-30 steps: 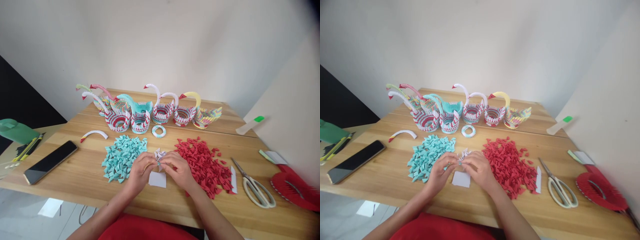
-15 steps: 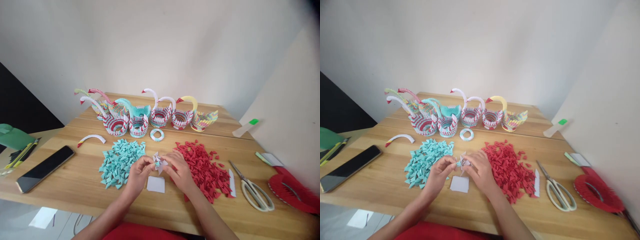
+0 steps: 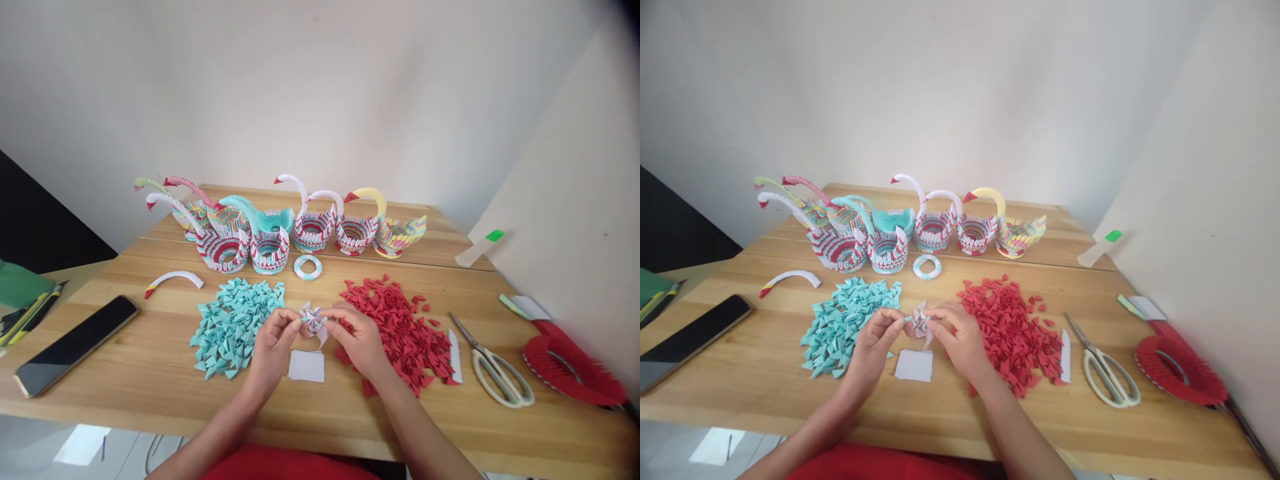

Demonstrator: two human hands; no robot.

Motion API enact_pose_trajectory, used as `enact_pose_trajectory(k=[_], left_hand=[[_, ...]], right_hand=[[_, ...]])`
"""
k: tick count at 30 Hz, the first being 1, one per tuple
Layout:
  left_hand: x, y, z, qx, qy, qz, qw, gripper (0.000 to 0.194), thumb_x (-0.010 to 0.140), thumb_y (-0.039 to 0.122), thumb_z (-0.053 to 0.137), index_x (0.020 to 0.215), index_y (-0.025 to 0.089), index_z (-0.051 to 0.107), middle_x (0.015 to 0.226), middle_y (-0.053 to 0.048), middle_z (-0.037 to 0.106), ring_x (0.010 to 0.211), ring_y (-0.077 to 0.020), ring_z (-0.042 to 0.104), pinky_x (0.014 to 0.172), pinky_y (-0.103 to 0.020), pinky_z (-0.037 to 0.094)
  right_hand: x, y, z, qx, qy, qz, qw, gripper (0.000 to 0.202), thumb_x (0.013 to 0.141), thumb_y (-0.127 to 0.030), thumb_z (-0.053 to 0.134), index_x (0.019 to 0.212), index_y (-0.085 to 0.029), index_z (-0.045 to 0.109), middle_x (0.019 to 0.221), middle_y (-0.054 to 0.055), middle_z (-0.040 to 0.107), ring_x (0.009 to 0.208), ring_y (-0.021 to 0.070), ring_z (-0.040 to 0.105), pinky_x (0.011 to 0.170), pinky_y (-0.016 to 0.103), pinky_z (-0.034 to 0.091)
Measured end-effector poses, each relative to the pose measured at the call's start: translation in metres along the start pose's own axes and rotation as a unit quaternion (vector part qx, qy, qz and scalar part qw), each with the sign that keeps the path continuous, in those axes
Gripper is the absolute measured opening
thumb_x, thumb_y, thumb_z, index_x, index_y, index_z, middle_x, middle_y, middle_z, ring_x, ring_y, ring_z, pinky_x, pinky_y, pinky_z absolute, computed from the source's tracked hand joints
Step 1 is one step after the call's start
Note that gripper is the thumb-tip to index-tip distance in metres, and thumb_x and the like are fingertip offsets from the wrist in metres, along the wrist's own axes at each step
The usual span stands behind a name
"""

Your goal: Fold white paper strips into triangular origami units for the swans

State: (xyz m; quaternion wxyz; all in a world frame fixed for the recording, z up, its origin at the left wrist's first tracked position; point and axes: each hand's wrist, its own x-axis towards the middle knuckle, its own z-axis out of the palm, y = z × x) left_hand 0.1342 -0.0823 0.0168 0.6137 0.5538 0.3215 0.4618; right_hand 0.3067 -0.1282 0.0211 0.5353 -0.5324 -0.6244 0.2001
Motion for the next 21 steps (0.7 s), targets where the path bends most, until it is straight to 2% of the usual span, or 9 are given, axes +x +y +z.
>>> enact_pose_trajectory(k=[5, 12, 17, 21], left_hand=[[-0.0014, 0.0009, -0.0009, 0.079, 0.025, 0.019, 0.996, 0.016, 0.085, 0.032, 0.064, 0.080, 0.018, 0.060, 0.066, 0.000, 0.064, 0.064, -0.0145, 0.061, 0.065, -0.025, 0.050], [-0.0005, -0.0046, -0.0034, 0.107, 0.028, 0.021, 0.994, 0.014, 0.082, 0.031, 0.065, 0.084, 0.017, 0.068, 0.069, -0.001, 0.069, 0.069, -0.0164, 0.065, 0.071, -0.027, 0.051], [-0.0004, -0.0015, -0.0035, 0.113, 0.034, 0.016, 0.993, 0.015, 0.081, 0.031, 0.065, 0.083, 0.017, 0.071, 0.067, -0.002, 0.070, 0.067, -0.0164, 0.065, 0.071, -0.027, 0.052], [-0.0001, -0.0007, -0.0038, 0.114, 0.036, 0.011, 0.993, 0.016, 0.081, 0.030, 0.064, 0.085, 0.016, 0.073, 0.068, -0.003, 0.072, 0.070, -0.0179, 0.067, 0.073, -0.028, 0.053]], right_hand=[[0.0007, -0.0019, -0.0027, 0.003, 0.008, -0.031, 0.999, 0.010, 0.091, -0.024, 0.061, 0.092, -0.026, 0.071, 0.088, 0.004, 0.072, 0.088, 0.0206, 0.065, 0.086, 0.037, 0.051], [-0.0006, 0.0007, -0.0046, -0.019, 0.005, -0.021, 1.000, 0.018, 0.091, -0.020, 0.060, 0.104, -0.026, 0.071, 0.097, 0.004, 0.072, 0.093, 0.0196, 0.067, 0.084, 0.032, 0.053], [0.0013, 0.0026, -0.0063, -0.068, 0.016, -0.074, 0.995, 0.017, 0.090, -0.014, 0.062, 0.098, -0.026, 0.069, 0.092, 0.001, 0.072, 0.091, 0.0184, 0.065, 0.103, 0.042, 0.042], [0.0031, -0.0002, -0.0079, -0.079, 0.007, -0.117, 0.990, 0.025, 0.089, -0.010, 0.059, 0.104, -0.027, 0.068, 0.094, 0.002, 0.069, 0.094, 0.0194, 0.062, 0.103, 0.046, 0.040]])
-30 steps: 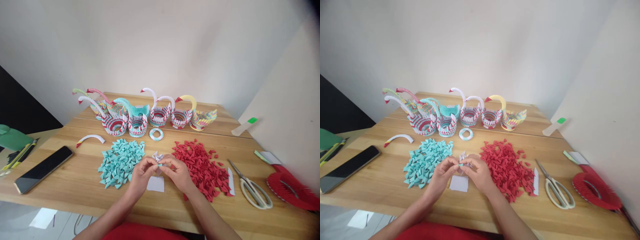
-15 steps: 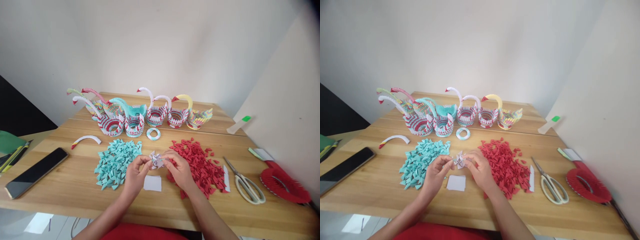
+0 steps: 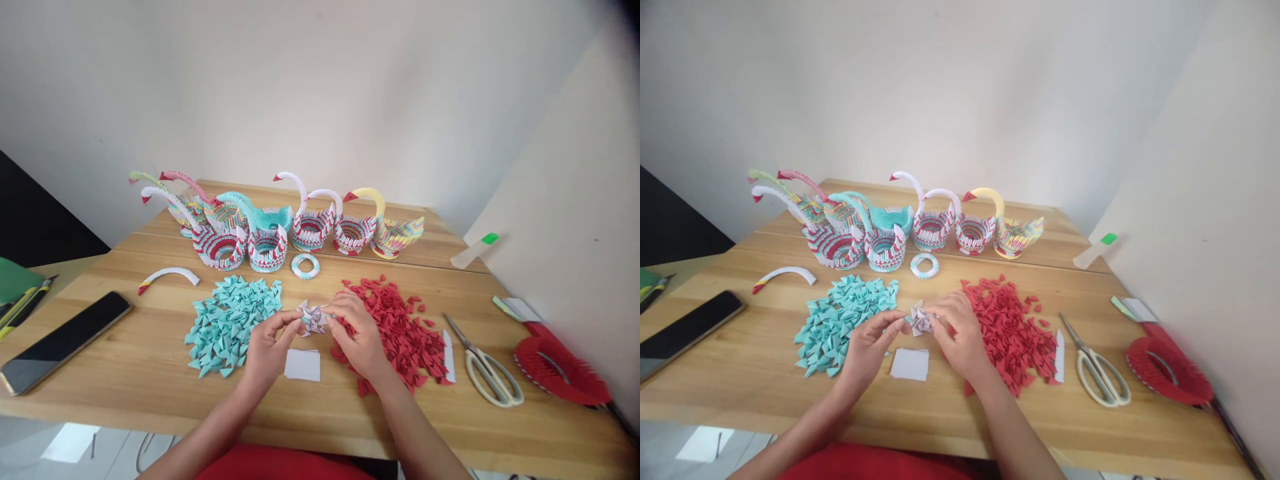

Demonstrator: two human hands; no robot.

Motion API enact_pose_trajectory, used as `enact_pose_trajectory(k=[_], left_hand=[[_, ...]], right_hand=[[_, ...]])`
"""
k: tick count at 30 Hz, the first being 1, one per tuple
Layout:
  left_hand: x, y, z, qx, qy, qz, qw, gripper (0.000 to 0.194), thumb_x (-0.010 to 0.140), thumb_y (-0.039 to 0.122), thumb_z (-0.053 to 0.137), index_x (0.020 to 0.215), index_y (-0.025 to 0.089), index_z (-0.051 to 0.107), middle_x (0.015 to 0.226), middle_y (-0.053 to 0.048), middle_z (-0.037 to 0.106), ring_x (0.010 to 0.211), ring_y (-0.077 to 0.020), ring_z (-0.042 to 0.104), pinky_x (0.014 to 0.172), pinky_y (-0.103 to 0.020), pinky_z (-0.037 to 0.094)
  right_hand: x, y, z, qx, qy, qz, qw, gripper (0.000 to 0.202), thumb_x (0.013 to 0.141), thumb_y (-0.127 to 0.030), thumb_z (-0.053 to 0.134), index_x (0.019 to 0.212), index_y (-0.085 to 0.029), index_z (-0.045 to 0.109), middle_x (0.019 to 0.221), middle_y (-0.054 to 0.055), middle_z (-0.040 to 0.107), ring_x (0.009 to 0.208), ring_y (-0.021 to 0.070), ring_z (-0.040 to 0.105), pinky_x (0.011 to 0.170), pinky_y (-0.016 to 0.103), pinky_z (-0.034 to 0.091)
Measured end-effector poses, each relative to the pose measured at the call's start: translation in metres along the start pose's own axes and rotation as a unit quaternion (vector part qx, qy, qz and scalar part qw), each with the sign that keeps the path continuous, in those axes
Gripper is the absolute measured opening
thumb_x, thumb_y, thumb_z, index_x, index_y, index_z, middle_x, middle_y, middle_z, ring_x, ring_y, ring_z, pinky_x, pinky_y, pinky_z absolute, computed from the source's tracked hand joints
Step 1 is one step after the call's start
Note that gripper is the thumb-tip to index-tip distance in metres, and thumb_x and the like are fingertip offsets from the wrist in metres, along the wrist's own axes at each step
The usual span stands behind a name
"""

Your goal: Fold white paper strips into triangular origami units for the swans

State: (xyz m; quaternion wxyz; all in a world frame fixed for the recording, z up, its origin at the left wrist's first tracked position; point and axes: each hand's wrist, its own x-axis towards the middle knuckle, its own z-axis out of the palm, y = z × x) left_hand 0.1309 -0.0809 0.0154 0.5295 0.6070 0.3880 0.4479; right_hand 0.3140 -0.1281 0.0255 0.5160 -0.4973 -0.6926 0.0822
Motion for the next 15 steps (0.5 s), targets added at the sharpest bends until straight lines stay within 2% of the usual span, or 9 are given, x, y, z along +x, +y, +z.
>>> enact_pose_trajectory(k=[8, 11, 15], left_hand=[[-0.0003, -0.0083, 0.0022, -0.027, -0.005, -0.025, 0.999, 0.023, 0.079, 0.030, 0.066, 0.094, 0.017, 0.077, 0.090, -0.007, 0.079, 0.085, -0.0224, 0.074, 0.081, -0.030, 0.057], [-0.0002, -0.0086, 0.0018, -0.016, -0.006, -0.023, 1.000, 0.022, 0.079, 0.031, 0.067, 0.092, 0.018, 0.078, 0.092, -0.008, 0.079, 0.089, -0.0238, 0.073, 0.083, -0.031, 0.056], [-0.0006, -0.0086, 0.0011, -0.020, -0.004, -0.021, 1.000, 0.021, 0.079, 0.031, 0.068, 0.091, 0.017, 0.077, 0.086, -0.007, 0.079, 0.084, -0.0230, 0.074, 0.081, -0.031, 0.057]], right_hand=[[-0.0010, 0.0019, 0.0007, -0.018, 0.006, -0.001, 1.000, 0.026, 0.089, -0.009, 0.059, 0.107, -0.028, 0.067, 0.096, 0.001, 0.069, 0.096, 0.0188, 0.063, 0.109, 0.051, 0.035], [-0.0008, 0.0034, 0.0006, -0.041, 0.010, -0.008, 0.999, 0.025, 0.090, -0.010, 0.059, 0.106, -0.027, 0.068, 0.095, 0.003, 0.069, 0.097, 0.0198, 0.062, 0.102, 0.047, 0.041], [-0.0001, 0.0045, -0.0004, -0.075, 0.015, -0.006, 0.997, 0.020, 0.091, -0.012, 0.059, 0.100, -0.027, 0.069, 0.089, 0.003, 0.068, 0.091, 0.0211, 0.060, 0.089, 0.042, 0.044]])
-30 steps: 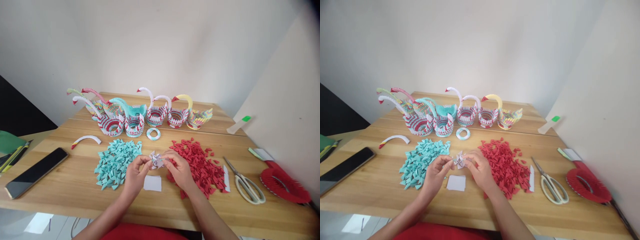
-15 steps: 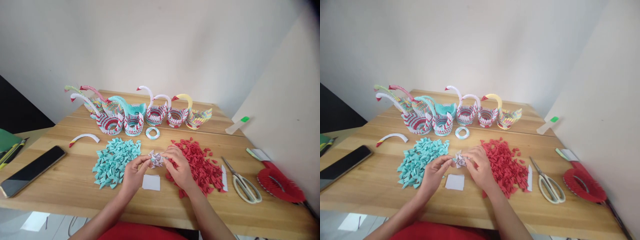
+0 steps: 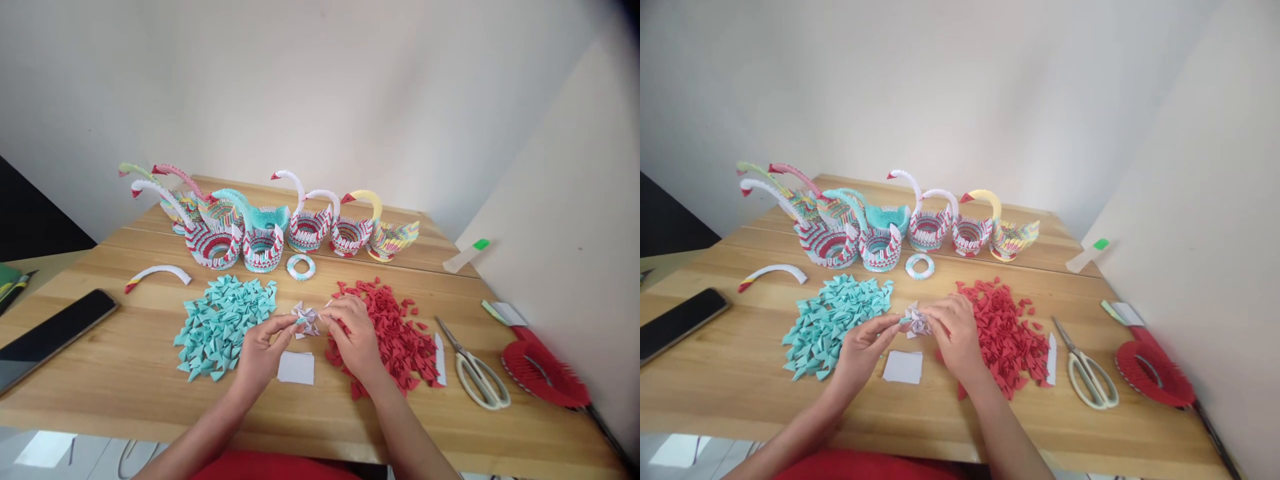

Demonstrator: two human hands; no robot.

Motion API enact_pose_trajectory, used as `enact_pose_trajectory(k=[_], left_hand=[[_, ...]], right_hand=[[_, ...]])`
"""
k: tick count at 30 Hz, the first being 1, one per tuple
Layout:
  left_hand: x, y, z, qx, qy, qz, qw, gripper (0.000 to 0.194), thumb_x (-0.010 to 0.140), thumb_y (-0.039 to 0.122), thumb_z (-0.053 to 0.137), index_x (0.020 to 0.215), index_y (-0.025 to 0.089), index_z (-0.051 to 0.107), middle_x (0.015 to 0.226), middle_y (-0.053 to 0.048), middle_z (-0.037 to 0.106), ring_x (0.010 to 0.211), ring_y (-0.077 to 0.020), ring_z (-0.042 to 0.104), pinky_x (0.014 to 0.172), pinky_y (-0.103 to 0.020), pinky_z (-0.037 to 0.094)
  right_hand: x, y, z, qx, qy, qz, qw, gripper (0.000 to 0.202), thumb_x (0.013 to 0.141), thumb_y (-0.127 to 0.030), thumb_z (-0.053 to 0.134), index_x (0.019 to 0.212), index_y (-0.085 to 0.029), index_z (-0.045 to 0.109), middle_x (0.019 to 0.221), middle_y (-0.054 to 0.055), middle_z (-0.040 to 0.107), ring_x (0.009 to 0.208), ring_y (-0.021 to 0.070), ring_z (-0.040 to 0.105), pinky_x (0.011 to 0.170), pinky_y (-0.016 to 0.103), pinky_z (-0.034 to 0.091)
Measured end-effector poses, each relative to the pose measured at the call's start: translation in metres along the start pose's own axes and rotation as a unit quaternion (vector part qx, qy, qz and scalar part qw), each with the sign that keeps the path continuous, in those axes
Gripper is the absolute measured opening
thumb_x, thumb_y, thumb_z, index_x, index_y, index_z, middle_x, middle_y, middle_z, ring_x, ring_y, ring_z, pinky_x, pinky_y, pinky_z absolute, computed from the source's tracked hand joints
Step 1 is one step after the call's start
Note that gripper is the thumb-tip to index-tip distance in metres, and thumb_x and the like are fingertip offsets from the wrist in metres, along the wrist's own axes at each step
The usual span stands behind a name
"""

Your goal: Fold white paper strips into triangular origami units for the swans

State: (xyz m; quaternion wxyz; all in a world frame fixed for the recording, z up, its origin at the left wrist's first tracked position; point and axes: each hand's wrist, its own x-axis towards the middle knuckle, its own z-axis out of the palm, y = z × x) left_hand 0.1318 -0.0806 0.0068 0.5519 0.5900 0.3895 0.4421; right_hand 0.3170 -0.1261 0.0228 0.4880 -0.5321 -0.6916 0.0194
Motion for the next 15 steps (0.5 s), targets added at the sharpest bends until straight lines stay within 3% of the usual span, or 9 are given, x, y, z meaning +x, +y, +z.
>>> enact_pose_trajectory(k=[4, 7, 11, 15], left_hand=[[0.000, 0.000, 0.000, 0.001, 0.010, 0.000, 1.000, 0.018, 0.078, 0.030, 0.066, 0.087, 0.017, 0.077, 0.085, -0.007, 0.079, 0.082, -0.0219, 0.074, 0.078, -0.029, 0.057], [0.000, -0.001, 0.000, 0.016, 0.014, 0.005, 1.000, 0.018, 0.078, 0.029, 0.066, 0.085, 0.017, 0.077, 0.086, -0.007, 0.079, 0.082, -0.0220, 0.074, 0.078, -0.029, 0.057], [0.001, -0.003, 0.000, 0.027, 0.024, 0.020, 0.999, 0.018, 0.078, 0.030, 0.066, 0.085, 0.017, 0.077, 0.087, -0.007, 0.079, 0.082, -0.0224, 0.074, 0.077, -0.030, 0.057], [0.000, -0.003, 0.000, 0.028, 0.020, 0.029, 0.999, 0.017, 0.080, 0.028, 0.066, 0.086, 0.018, 0.077, 0.086, -0.007, 0.079, 0.082, -0.0221, 0.074, 0.077, -0.030, 0.057]], right_hand=[[-0.001, 0.000, 0.000, 0.032, 0.021, 0.040, 0.998, 0.014, 0.088, -0.013, 0.062, 0.089, -0.026, 0.068, 0.085, 0.001, 0.070, 0.087, 0.0210, 0.061, 0.089, 0.042, 0.042], [-0.003, -0.003, 0.002, 0.114, 0.010, 0.113, 0.987, 0.010, 0.085, -0.015, 0.066, 0.084, -0.026, 0.067, 0.086, 0.001, 0.071, 0.087, 0.0201, 0.064, 0.085, 0.037, 0.046], [-0.005, -0.010, 0.008, 0.286, -0.026, 0.227, 0.931, 0.005, 0.080, -0.024, 0.073, 0.081, -0.024, 0.069, 0.085, 0.001, 0.070, 0.081, 0.0182, 0.065, 0.073, 0.030, 0.051], [-0.007, -0.018, 0.014, 0.405, -0.045, 0.302, 0.862, 0.014, 0.075, -0.030, 0.080, 0.077, -0.023, 0.068, 0.078, 0.000, 0.068, 0.069, 0.0150, 0.064, 0.065, 0.027, 0.051]])
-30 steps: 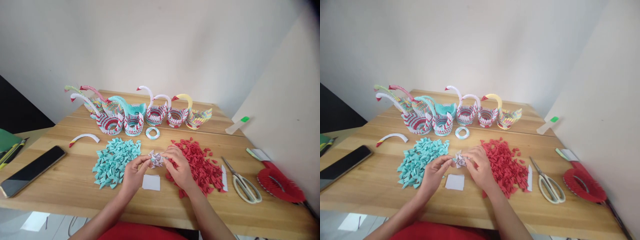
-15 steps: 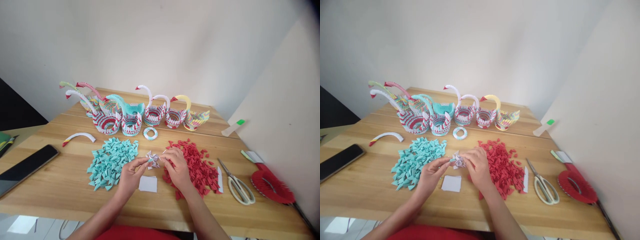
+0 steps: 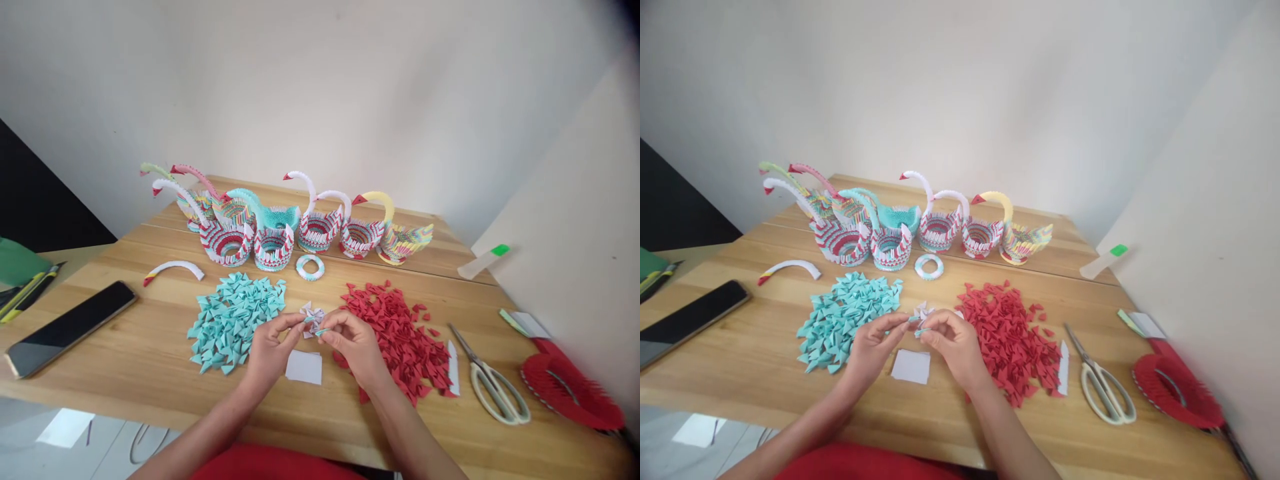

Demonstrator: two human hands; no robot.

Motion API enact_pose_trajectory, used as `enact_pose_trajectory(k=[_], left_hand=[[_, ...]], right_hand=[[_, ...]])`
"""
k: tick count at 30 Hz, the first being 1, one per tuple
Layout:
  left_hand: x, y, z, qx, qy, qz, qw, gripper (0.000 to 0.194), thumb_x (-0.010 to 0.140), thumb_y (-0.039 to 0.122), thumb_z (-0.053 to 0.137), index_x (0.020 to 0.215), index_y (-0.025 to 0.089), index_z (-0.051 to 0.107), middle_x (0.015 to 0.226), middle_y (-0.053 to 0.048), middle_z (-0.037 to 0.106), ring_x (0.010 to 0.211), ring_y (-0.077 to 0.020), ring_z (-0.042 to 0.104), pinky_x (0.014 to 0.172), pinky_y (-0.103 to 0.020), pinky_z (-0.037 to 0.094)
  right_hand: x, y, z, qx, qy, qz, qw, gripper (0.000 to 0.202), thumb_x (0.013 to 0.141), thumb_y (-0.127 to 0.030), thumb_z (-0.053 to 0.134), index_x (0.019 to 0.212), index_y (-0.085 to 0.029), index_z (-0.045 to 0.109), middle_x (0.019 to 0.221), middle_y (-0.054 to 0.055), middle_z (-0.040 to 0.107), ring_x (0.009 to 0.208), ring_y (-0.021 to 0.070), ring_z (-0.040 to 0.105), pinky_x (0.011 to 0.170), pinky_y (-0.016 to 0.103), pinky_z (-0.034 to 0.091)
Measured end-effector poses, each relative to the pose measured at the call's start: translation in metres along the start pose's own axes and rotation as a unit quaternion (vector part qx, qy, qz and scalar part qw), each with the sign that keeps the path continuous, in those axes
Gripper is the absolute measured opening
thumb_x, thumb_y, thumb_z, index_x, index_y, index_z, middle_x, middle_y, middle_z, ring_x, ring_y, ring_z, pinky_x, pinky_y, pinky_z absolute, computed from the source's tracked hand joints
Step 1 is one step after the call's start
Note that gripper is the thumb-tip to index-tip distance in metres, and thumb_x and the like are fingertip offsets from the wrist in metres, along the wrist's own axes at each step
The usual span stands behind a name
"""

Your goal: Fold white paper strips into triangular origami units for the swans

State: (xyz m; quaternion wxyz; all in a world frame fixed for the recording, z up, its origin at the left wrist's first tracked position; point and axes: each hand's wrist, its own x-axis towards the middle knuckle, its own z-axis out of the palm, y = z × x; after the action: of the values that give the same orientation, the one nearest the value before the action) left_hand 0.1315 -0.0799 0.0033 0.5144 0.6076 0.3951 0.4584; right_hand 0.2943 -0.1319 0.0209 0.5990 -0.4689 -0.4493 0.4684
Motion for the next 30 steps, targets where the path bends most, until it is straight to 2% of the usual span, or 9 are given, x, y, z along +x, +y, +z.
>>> enact_pose_trajectory(k=[5, 13, 20, 25, 30], left_hand=[[-0.0016, 0.0029, -0.0001, 0.000, -0.024, 0.018, 1.000, 0.016, 0.081, 0.027, 0.065, 0.087, 0.017, 0.077, 0.083, -0.006, 0.079, 0.077, -0.0203, 0.073, 0.074, -0.028, 0.057], [-0.0019, 0.0074, -0.0017, 0.004, -0.030, 0.005, 1.000, 0.017, 0.081, 0.026, 0.065, 0.089, 0.016, 0.076, 0.083, -0.007, 0.079, 0.076, -0.0208, 0.074, 0.075, -0.030, 0.058], [-0.0019, 0.0061, -0.0025, -0.004, -0.035, -0.003, 0.999, 0.017, 0.082, 0.027, 0.065, 0.088, 0.016, 0.076, 0.083, -0.007, 0.078, 0.074, -0.0200, 0.072, 0.072, -0.028, 0.057], [-0.0024, 0.0033, -0.0021, -0.031, -0.056, -0.013, 0.998, 0.019, 0.083, 0.028, 0.066, 0.092, 0.015, 0.076, 0.074, -0.005, 0.076, 0.064, -0.0169, 0.070, 0.065, -0.026, 0.055], [-0.0026, -0.0018, -0.0016, -0.050, -0.069, -0.033, 0.996, 0.021, 0.081, 0.031, 0.067, 0.089, 0.013, 0.076, 0.069, -0.005, 0.075, 0.063, -0.0174, 0.068, 0.065, -0.027, 0.055]], right_hand=[[0.0001, 0.0043, 0.0012, 0.026, 0.020, 0.051, 0.998, 0.020, 0.074, -0.036, 0.080, 0.086, -0.023, 0.071, 0.071, -0.001, 0.068, 0.064, 0.0147, 0.064, 0.066, 0.028, 0.051], [0.0011, 0.0059, -0.0020, 0.019, 0.028, 0.052, 0.998, 0.027, 0.079, -0.045, 0.073, 0.083, -0.020, 0.066, 0.056, -0.003, 0.066, 0.053, 0.0141, 0.060, 0.062, 0.029, 0.050], [0.0003, 0.0065, -0.0035, -0.024, 0.042, 0.042, 0.998, 0.024, 0.075, -0.041, 0.078, 0.083, -0.020, 0.070, 0.070, 0.002, 0.072, 0.063, 0.0175, 0.068, 0.066, 0.032, 0.057], [-0.0001, 0.0057, -0.0014, -0.048, 0.015, -0.028, 0.998, 0.014, 0.079, -0.037, 0.076, 0.079, -0.023, 0.074, 0.081, 0.002, 0.073, 0.065, 0.0167, 0.069, 0.064, 0.031, 0.058], [-0.0015, 0.0034, 0.0022, -0.190, 0.017, -0.143, 0.971, 0.004, 0.083, -0.023, 0.071, 0.086, -0.025, 0.075, 0.080, 0.003, 0.072, 0.076, 0.0175, 0.067, 0.068, 0.029, 0.055]])
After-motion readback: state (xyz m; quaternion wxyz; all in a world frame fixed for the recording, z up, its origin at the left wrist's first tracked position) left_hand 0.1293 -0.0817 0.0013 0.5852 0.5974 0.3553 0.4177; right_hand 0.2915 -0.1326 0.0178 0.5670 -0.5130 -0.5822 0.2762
